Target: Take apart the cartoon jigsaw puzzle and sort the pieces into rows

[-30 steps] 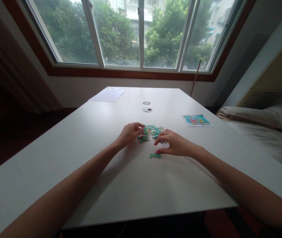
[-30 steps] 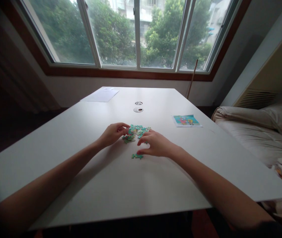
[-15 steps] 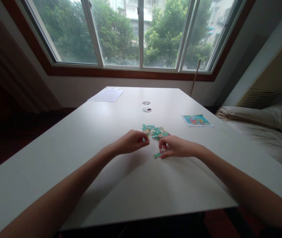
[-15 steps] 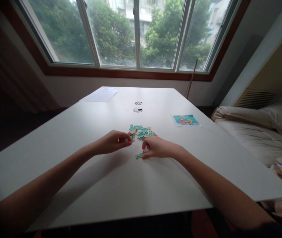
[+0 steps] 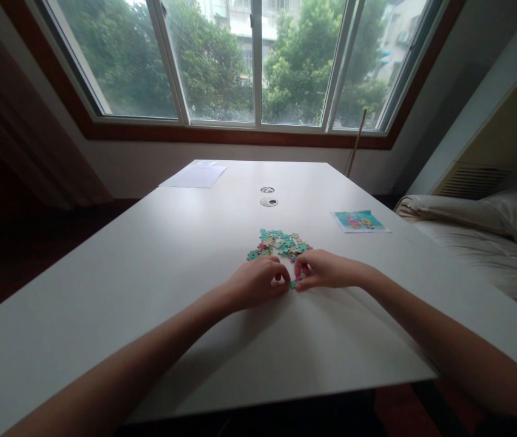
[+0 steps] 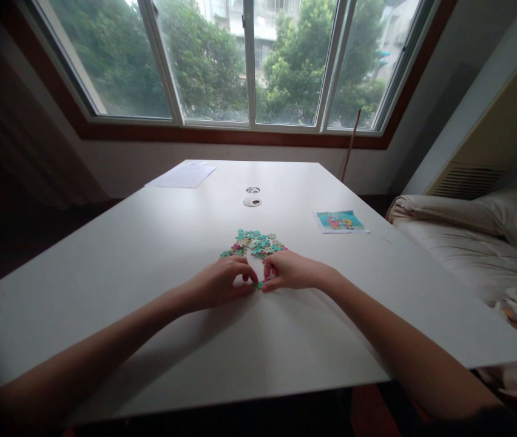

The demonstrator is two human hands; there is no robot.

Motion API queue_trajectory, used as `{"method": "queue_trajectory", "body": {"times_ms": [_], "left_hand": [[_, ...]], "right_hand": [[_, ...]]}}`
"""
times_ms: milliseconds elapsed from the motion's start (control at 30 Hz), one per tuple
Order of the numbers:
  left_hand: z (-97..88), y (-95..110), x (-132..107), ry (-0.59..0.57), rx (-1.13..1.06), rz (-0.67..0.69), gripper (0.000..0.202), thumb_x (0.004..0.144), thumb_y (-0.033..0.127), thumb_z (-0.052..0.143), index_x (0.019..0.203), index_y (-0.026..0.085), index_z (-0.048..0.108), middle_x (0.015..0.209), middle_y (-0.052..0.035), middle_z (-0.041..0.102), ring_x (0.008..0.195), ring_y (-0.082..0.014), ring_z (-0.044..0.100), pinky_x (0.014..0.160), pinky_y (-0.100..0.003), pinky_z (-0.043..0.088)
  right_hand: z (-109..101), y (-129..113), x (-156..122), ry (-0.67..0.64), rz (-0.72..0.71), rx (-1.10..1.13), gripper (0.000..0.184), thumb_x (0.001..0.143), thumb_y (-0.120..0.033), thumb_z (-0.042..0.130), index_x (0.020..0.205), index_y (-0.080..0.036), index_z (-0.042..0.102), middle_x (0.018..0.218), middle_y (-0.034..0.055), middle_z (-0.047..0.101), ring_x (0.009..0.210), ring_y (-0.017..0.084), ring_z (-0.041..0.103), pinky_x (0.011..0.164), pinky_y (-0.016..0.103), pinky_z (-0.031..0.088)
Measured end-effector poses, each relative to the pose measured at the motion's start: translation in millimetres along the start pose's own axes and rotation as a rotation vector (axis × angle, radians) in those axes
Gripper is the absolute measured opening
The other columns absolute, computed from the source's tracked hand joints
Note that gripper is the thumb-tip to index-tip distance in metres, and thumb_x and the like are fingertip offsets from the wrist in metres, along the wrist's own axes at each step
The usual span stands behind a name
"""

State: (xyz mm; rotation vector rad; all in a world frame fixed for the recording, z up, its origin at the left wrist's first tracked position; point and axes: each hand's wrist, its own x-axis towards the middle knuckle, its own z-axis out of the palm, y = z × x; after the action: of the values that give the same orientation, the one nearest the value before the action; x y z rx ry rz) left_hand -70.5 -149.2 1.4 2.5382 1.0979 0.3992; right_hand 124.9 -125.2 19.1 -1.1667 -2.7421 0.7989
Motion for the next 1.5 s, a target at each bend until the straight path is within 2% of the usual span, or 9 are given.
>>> {"method": "queue_trajectory", "body": {"times_ms": [233, 733, 833, 967, 1067, 1200, 1300, 1400, 1500], "left_hand": [[0.7, 6.8, -0.4, 0.047, 0.032, -0.07, 0.02, 0.072, 0.021, 0.051, 0.084, 0.022, 0.066, 0.088, -0.006, 0.061, 0.081, -0.0198, 0.055, 0.064, -0.025, 0.041], [6.0, 6.1, 1.1, 0.057, -0.056, -0.09, 0.016, 0.067, 0.018, 0.053, 0.079, 0.017, 0.064, 0.079, -0.0037, 0.061, 0.076, -0.0166, 0.054, 0.069, -0.025, 0.042], [5.7, 4.0, 2.2, 0.081, -0.095, -0.1, 0.009, 0.069, 0.018, 0.053, 0.071, 0.017, 0.062, 0.071, -0.0011, 0.061, 0.067, -0.0136, 0.053, 0.063, -0.023, 0.04], [-3.6, 1.3, 4.1, 0.204, -0.213, -0.081, 0.009, 0.073, 0.022, 0.054, 0.074, 0.017, 0.061, 0.067, 0.0015, 0.061, 0.06, -0.0101, 0.05, 0.057, -0.02, 0.038], [-15.6, -3.2, 4.5, 0.275, -0.238, -0.068, 0.011, 0.074, 0.024, 0.055, 0.076, 0.016, 0.061, 0.069, 0.0011, 0.061, 0.06, -0.0096, 0.049, 0.057, -0.02, 0.038], [-24.7, -18.8, 3.0, 0.283, -0.15, -0.183, 0.016, 0.074, 0.028, 0.054, 0.076, 0.016, 0.064, 0.07, -0.0008, 0.064, 0.063, -0.0122, 0.052, 0.06, -0.023, 0.04], [-26.5, -36.0, -1.3, 0.265, 0.049, -0.196, 0.024, 0.075, 0.034, 0.053, 0.089, 0.018, 0.065, 0.093, -0.0063, 0.064, 0.089, -0.0191, 0.054, 0.083, -0.032, 0.039], [-30.0, -54.8, -7.7, 0.152, 0.248, -0.215, 0.071, 0.067, 0.056, 0.056, 0.124, 0.018, 0.042, 0.13, -0.0132, 0.04, 0.118, -0.0303, 0.033, 0.093, -0.042, 0.031], [-33.3, -73.1, -13.4, -0.011, 0.297, -0.3, 0.091, 0.066, 0.071, 0.042, 0.134, 0.014, 0.025, 0.14, -0.0162, 0.022, 0.127, -0.0324, 0.019, 0.098, -0.045, 0.024]], "right_hand": [[0.8, 1.6, 2.2, 0.015, 0.005, 0.028, 0.026, 0.066, -0.037, 0.064, 0.081, -0.016, 0.059, 0.064, -0.0026, 0.051, 0.059, 0.01, 0.046, 0.049, 0.019, 0.031], [0.2, 0.1, 1.8, 0.007, -0.013, 0.126, 0.019, 0.064, -0.028, 0.065, 0.069, -0.015, 0.052, 0.061, -0.0043, 0.049, 0.058, 0.008, 0.043, 0.05, 0.019, 0.03], [-2.0, -0.6, 2.1, 0.033, -0.028, 0.302, 0.017, 0.066, -0.026, 0.063, 0.07, -0.015, 0.051, 0.06, -0.0043, 0.049, 0.057, 0.008, 0.044, 0.051, 0.02, 0.032], [-6.8, 2.5, 2.8, -0.007, 0.035, 0.76, 0.026, 0.068, -0.034, 0.063, 0.081, -0.015, 0.051, 0.065, -0.0012, 0.056, 0.059, 0.009, 0.051, 0.055, 0.022, 0.039], [-8.0, 9.1, 4.8, 0.108, 0.087, 0.937, 0.031, 0.066, -0.037, 0.066, 0.081, -0.014, 0.052, 0.067, -0.0004, 0.057, 0.058, 0.008, 0.052, 0.055, 0.022, 0.04], [-6.3, 18.3, 9.1, 0.378, 0.122, 0.706, 0.035, 0.064, -0.043, 0.065, 0.08, -0.014, 0.055, 0.069, 0.0019, 0.059, 0.062, 0.011, 0.055, 0.059, 0.026, 0.043], [-6.2, 23.8, 10.7, 0.503, 0.064, 0.277, 0.044, 0.064, -0.05, 0.062, 0.09, -0.015, 0.059, 0.092, 0.0085, 0.061, 0.09, 0.021, 0.055, 0.08, 0.036, 0.042], [-4.0, 32.5, 11.5, 0.417, 0.018, -0.02, 0.083, 0.055, -0.057, 0.065, 0.123, -0.015, 0.043, 0.128, 0.0152, 0.041, 0.12, 0.029, 0.034, 0.098, 0.043, 0.028], [3.1, 43.1, 18.0, 0.237, 0.088, -0.123, 0.11, 0.052, -0.066, 0.062, 0.136, -0.01, 0.019, 0.139, 0.021, 0.02, 0.128, 0.034, 0.017, 0.101, 0.049, 0.019]]}}
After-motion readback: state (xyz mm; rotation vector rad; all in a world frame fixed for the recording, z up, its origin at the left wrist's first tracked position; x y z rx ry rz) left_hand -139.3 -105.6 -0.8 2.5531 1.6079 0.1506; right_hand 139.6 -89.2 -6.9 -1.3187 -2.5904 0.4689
